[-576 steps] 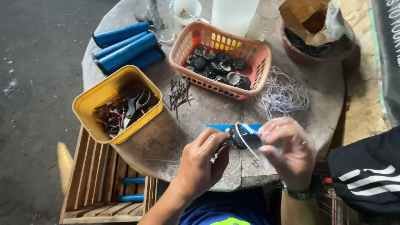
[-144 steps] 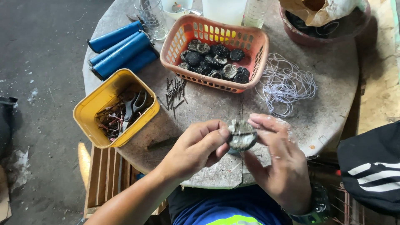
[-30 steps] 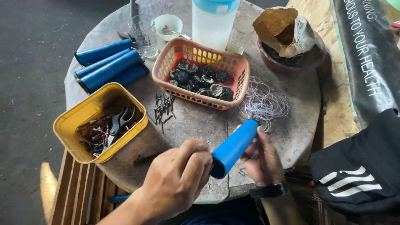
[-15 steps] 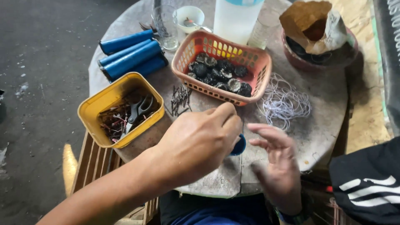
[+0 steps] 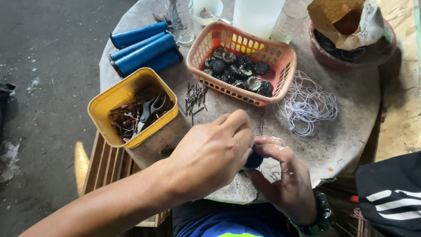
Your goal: Assembling candle wicks by threading them through metal bases and inserting them into blue plastic tubes.
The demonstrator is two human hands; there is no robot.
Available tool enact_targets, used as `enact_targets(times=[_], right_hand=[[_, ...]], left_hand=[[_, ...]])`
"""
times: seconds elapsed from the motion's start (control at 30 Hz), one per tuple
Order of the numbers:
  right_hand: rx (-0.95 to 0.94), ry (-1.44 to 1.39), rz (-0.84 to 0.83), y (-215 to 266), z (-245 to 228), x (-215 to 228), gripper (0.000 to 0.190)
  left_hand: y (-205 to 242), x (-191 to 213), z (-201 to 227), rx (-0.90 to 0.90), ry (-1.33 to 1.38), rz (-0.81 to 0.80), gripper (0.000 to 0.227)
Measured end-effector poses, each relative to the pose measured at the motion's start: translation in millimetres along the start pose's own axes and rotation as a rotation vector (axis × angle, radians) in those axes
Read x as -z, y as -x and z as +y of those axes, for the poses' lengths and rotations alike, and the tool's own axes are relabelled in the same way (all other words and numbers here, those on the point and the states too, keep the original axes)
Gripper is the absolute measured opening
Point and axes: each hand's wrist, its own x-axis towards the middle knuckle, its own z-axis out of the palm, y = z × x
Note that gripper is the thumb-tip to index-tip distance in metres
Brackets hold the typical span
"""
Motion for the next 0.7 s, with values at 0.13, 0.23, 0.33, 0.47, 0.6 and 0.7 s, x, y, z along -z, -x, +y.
enact_targets(times=[0.13, 0.23, 0.33, 0.47, 0.6, 0.7], right_hand=[[-0.041, 0.032, 0.003, 1, -5, 6, 0.039], [-0.092, 0.085, -0.073, -3, -11, 15, 0.037], [-0.147, -0.066, -0.092, -15, -26, 24, 0.027], [-0.092, 0.186, -0.191, -28, -36, 38, 0.016], [0.004, 0.42, -0.357, -39, -34, 53, 0.02], [0.004, 0.483, -0.434, -44, -35, 54, 0.018]], left_hand=[[-2, 1, 2, 0.023, 0.03, -0.042, 0.011], [-2, 1, 5, 0.042, 0.069, -0.069, 0.013], [-1, -1, 9, 0.031, 0.048, -0.055, 0.012], [1, -6, 14, -0.009, 0.033, -0.007, 0.008], [1, -8, 16, -0.141, -0.165, 0.092, 0.012], [2, -6, 14, -0.057, -0.003, -0.006, 0.008]])
